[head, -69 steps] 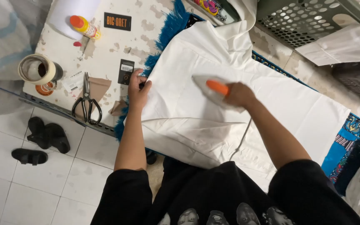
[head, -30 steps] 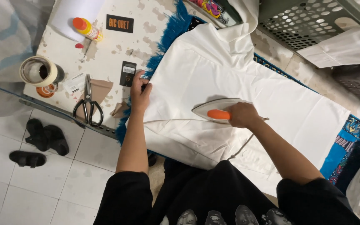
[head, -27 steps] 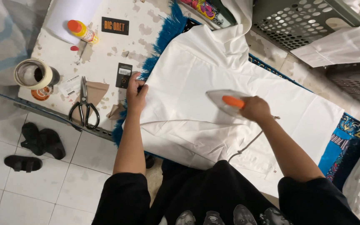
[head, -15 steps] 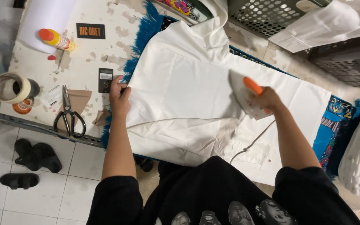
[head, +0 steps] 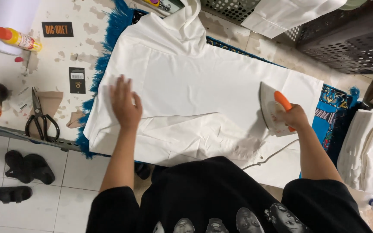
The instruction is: Ironing a white garment on a mat and then folding it neatly.
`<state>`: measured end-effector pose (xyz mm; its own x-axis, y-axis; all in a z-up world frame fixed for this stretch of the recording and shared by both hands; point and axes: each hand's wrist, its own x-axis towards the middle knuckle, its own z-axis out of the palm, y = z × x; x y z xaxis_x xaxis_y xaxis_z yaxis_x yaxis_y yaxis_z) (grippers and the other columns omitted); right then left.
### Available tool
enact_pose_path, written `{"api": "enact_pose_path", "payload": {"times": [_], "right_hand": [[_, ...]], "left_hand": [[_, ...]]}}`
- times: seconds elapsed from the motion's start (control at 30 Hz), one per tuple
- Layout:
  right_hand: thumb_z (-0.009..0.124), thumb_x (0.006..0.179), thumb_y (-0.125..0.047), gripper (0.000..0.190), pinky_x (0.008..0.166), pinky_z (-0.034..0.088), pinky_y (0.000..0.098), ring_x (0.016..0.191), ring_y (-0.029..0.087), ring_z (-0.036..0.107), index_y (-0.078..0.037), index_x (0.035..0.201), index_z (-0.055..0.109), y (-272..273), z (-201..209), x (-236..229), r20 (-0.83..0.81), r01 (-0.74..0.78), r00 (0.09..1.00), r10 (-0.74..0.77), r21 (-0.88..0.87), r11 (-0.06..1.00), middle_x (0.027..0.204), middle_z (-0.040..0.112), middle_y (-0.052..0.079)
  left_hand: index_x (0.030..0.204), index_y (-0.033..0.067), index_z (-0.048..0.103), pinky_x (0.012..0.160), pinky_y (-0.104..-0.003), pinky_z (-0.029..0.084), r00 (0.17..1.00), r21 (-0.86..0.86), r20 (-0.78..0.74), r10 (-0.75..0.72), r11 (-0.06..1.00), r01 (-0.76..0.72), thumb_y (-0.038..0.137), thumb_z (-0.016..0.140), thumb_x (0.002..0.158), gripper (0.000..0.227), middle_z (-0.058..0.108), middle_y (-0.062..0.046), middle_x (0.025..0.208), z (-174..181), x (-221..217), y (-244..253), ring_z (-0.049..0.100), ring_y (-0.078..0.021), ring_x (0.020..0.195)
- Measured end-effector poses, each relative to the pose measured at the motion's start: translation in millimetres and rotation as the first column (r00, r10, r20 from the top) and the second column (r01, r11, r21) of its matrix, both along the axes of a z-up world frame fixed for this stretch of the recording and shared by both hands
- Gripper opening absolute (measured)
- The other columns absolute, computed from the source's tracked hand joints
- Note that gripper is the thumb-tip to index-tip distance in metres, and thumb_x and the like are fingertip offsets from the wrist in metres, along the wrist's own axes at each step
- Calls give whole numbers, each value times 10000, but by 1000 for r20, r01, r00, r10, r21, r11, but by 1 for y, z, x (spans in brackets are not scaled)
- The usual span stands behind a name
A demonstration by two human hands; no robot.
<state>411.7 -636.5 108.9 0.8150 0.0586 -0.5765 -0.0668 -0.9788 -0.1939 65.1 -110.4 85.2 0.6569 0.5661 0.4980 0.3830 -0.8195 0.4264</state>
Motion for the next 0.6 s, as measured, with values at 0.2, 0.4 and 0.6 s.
{"api": "enact_pose_path", "payload": {"times": [0.2,0.4,0.6], "right_hand": [[655,781,-365,403,934,612,426,1022,285,769,-326,1163,774,113,-27,-78,-209,-721,692,691,-240,650,983,805,59],[645,898,-430,407,884,598,491,1027,365,750,-229,1237,748,236,-9,-20,28,-590,791,611,-227,775,1026,782,148],[755,855,-425,496,884,576,534,1006,421,734,-144,1264,745,274,-6,39,83,-542,827,556,-143,828,1023,762,204]], "left_hand": [[1613,158,337,1268,-490,30,838,-306,-499,-223,949,71,400,435,1067,605,245,-112,1699,-21,43,-76,180,-276,1577],[1652,177,194,1279,-477,-54,695,-332,-675,-247,943,13,538,295,1075,688,98,-47,1737,-24,41,-65,53,-217,1599],[1656,110,140,1280,-476,-74,713,-297,-665,-221,955,18,589,290,1056,783,62,-113,1734,-38,46,-62,21,-258,1601]]}}
